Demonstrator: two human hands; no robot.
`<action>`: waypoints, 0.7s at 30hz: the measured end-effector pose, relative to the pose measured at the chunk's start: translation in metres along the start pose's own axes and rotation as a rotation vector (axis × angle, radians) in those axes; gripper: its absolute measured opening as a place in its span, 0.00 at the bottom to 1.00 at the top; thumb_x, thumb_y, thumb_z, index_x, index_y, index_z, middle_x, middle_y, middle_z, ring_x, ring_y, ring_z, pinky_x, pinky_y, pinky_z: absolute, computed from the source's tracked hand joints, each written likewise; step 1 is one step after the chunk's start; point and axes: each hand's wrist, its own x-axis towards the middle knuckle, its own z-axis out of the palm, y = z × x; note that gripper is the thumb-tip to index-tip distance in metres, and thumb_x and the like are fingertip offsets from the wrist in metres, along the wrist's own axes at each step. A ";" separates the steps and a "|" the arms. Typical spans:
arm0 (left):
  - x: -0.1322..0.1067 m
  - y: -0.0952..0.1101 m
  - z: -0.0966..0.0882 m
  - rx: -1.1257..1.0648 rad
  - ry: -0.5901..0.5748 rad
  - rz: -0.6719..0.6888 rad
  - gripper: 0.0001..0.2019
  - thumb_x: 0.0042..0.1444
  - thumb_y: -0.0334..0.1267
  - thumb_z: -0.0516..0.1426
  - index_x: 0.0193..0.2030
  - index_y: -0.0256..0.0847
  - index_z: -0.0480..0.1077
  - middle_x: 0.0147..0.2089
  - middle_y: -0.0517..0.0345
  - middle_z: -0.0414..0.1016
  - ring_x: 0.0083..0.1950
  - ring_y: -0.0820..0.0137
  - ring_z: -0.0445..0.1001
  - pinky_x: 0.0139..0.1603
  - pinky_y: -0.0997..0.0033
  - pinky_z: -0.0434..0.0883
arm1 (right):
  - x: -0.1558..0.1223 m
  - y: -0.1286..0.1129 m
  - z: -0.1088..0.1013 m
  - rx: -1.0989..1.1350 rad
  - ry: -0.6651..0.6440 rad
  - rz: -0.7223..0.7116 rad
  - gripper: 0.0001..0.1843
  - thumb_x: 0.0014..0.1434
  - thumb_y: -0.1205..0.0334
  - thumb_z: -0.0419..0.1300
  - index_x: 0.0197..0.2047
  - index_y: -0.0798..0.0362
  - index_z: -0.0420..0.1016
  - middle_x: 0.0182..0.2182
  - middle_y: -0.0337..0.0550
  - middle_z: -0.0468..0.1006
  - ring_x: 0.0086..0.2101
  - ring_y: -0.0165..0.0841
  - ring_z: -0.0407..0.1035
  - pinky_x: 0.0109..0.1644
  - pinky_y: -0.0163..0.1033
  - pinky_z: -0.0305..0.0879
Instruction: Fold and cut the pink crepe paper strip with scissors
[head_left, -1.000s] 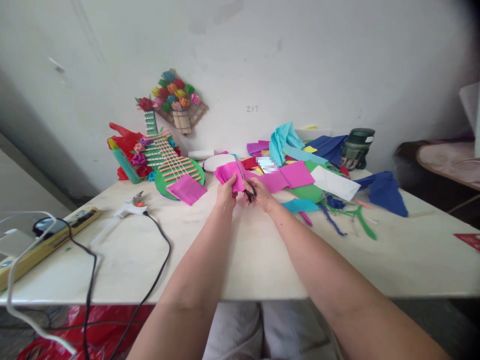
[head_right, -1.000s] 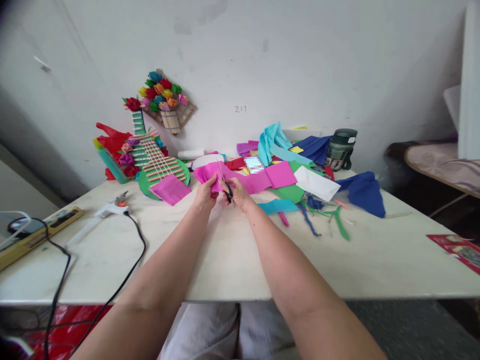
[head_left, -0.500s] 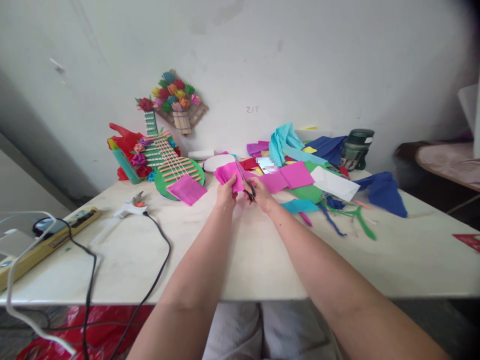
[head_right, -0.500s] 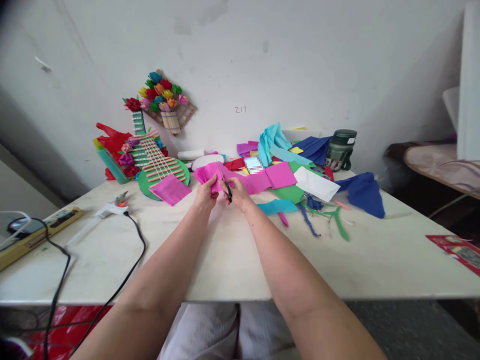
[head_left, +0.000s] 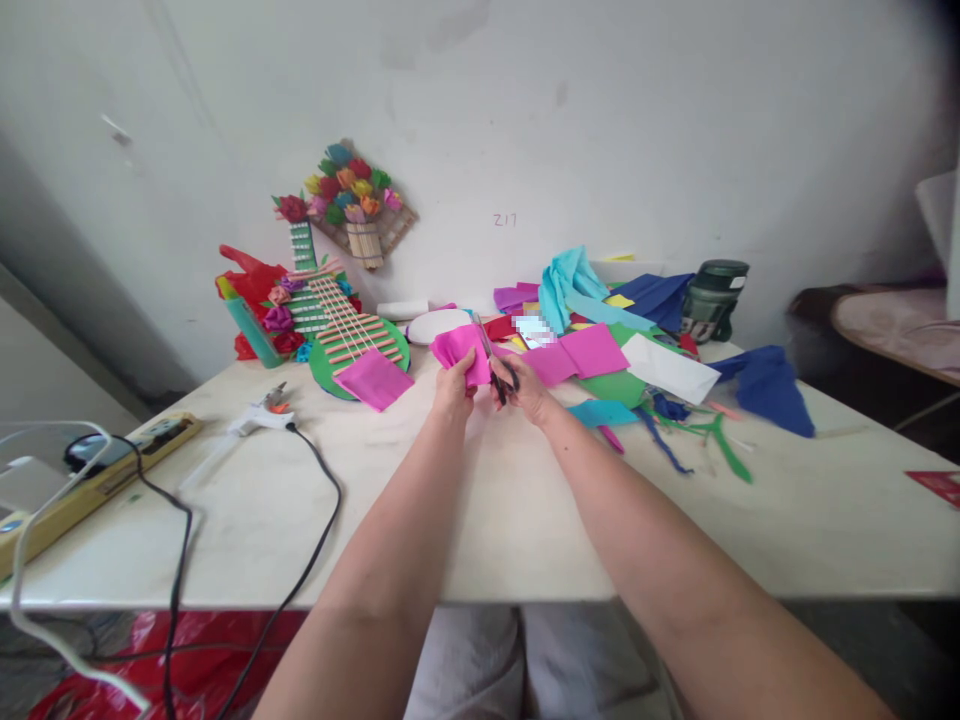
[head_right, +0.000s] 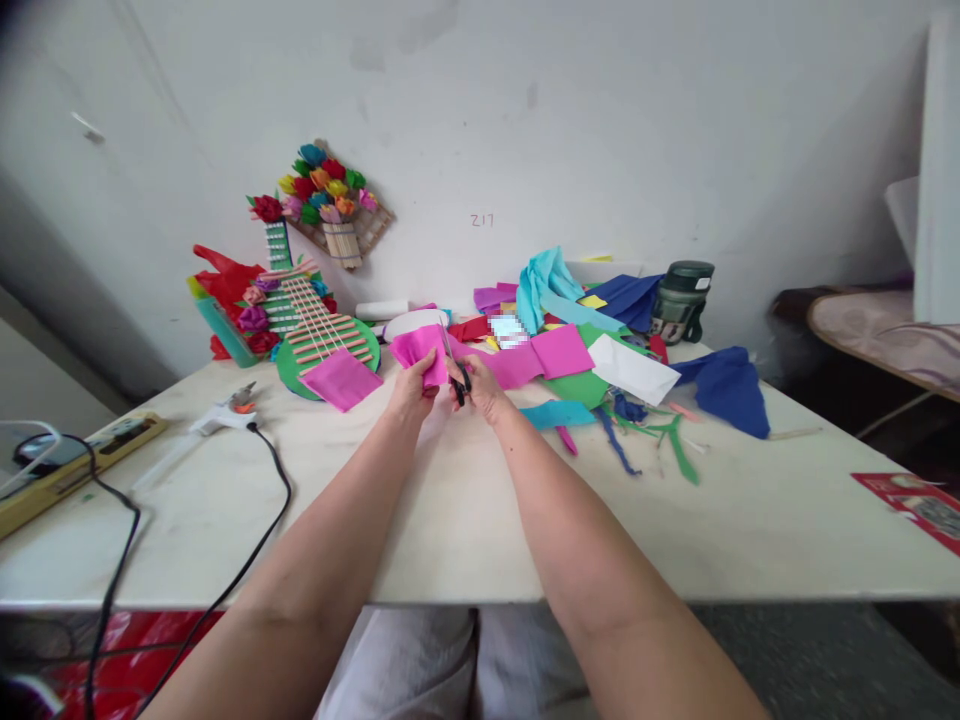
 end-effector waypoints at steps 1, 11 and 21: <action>-0.001 0.000 0.000 0.005 -0.013 -0.002 0.11 0.42 0.33 0.64 0.25 0.34 0.64 0.18 0.65 0.63 0.14 0.83 0.56 0.14 0.80 0.45 | -0.001 -0.002 0.000 0.008 -0.011 -0.010 0.22 0.48 0.41 0.59 0.30 0.51 0.61 0.14 0.31 0.67 0.13 0.26 0.62 0.15 0.31 0.59; -0.004 0.000 0.002 -0.010 -0.012 -0.011 0.13 0.40 0.33 0.65 0.27 0.35 0.64 0.18 0.65 0.63 0.14 0.83 0.58 0.13 0.82 0.46 | -0.004 -0.008 -0.005 -0.002 -0.056 -0.017 0.19 0.51 0.44 0.57 0.29 0.52 0.61 0.13 0.32 0.67 0.12 0.26 0.62 0.12 0.28 0.52; -0.004 0.001 0.003 -0.003 -0.025 -0.015 0.11 0.42 0.33 0.64 0.27 0.35 0.64 0.18 0.64 0.64 0.14 0.83 0.58 0.13 0.81 0.45 | -0.003 -0.008 -0.011 -0.002 -0.075 -0.044 0.20 0.48 0.43 0.60 0.29 0.52 0.61 0.14 0.32 0.68 0.13 0.26 0.63 0.13 0.29 0.54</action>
